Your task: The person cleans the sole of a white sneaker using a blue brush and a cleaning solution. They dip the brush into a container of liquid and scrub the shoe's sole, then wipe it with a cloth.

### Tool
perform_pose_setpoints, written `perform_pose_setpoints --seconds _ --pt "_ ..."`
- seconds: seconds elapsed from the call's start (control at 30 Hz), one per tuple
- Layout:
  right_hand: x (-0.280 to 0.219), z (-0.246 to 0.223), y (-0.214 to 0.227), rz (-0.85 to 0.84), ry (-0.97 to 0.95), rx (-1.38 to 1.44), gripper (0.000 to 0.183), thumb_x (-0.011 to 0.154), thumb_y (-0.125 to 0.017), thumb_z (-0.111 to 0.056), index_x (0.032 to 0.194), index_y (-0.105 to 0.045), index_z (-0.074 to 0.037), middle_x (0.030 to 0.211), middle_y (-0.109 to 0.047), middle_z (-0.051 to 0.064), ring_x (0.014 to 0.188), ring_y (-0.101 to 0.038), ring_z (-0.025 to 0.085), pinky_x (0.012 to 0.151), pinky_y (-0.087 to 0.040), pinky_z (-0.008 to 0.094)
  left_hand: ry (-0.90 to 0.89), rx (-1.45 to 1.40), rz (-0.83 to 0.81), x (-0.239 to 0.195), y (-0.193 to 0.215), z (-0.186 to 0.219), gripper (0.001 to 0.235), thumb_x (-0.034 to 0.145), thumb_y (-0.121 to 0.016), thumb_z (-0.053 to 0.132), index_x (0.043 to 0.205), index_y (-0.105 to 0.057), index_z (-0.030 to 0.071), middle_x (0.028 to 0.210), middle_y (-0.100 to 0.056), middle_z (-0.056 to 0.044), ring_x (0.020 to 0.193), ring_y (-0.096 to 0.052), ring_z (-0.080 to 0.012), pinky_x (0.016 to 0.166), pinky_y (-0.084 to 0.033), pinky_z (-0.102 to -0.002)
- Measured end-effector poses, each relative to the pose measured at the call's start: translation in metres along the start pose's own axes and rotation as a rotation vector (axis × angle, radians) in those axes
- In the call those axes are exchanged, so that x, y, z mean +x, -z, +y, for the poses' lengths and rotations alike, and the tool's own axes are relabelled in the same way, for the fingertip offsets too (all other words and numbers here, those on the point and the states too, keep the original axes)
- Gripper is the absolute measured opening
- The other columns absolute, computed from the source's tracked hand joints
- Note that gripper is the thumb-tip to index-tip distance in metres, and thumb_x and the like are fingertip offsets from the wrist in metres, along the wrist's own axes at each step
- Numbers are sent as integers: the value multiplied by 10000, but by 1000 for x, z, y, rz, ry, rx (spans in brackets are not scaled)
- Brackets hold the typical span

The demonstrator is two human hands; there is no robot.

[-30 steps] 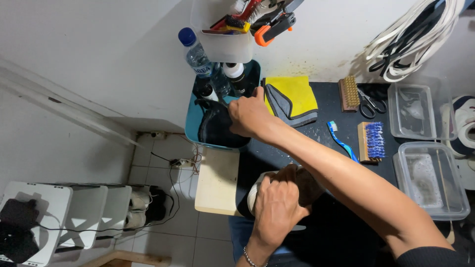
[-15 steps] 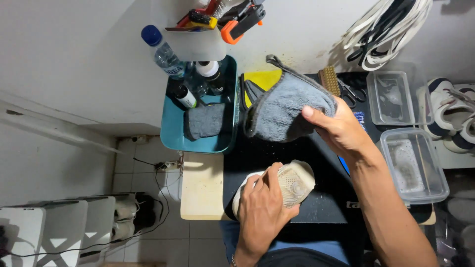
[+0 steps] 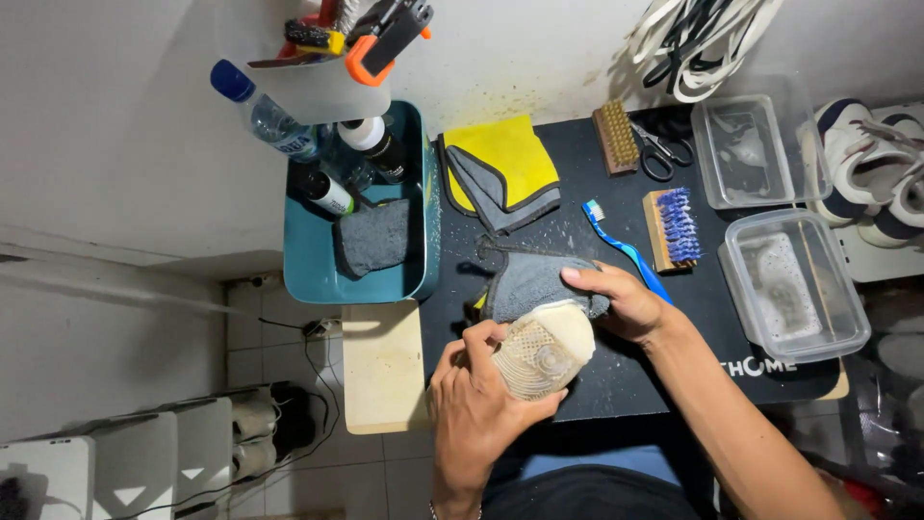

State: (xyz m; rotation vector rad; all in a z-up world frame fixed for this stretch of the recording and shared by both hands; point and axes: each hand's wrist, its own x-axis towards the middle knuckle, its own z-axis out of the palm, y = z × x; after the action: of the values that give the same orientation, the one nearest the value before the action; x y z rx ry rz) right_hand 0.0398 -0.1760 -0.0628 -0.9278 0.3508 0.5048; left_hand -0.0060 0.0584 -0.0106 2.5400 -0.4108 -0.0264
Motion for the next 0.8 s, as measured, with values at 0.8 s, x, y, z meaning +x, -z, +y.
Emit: perform_pose_setpoints --seconds 0.8 --pt "-76 142 -27 595 701 -544 468 997 -528 -291 1313 -611 44 1264 -709 178 1182 -677 292 1061 -512 409 -22 35 79 11 -2 28 932 613 -946 559 1305 -514 109 1011 -731 4 815 -714 -283 866 -508 -377"
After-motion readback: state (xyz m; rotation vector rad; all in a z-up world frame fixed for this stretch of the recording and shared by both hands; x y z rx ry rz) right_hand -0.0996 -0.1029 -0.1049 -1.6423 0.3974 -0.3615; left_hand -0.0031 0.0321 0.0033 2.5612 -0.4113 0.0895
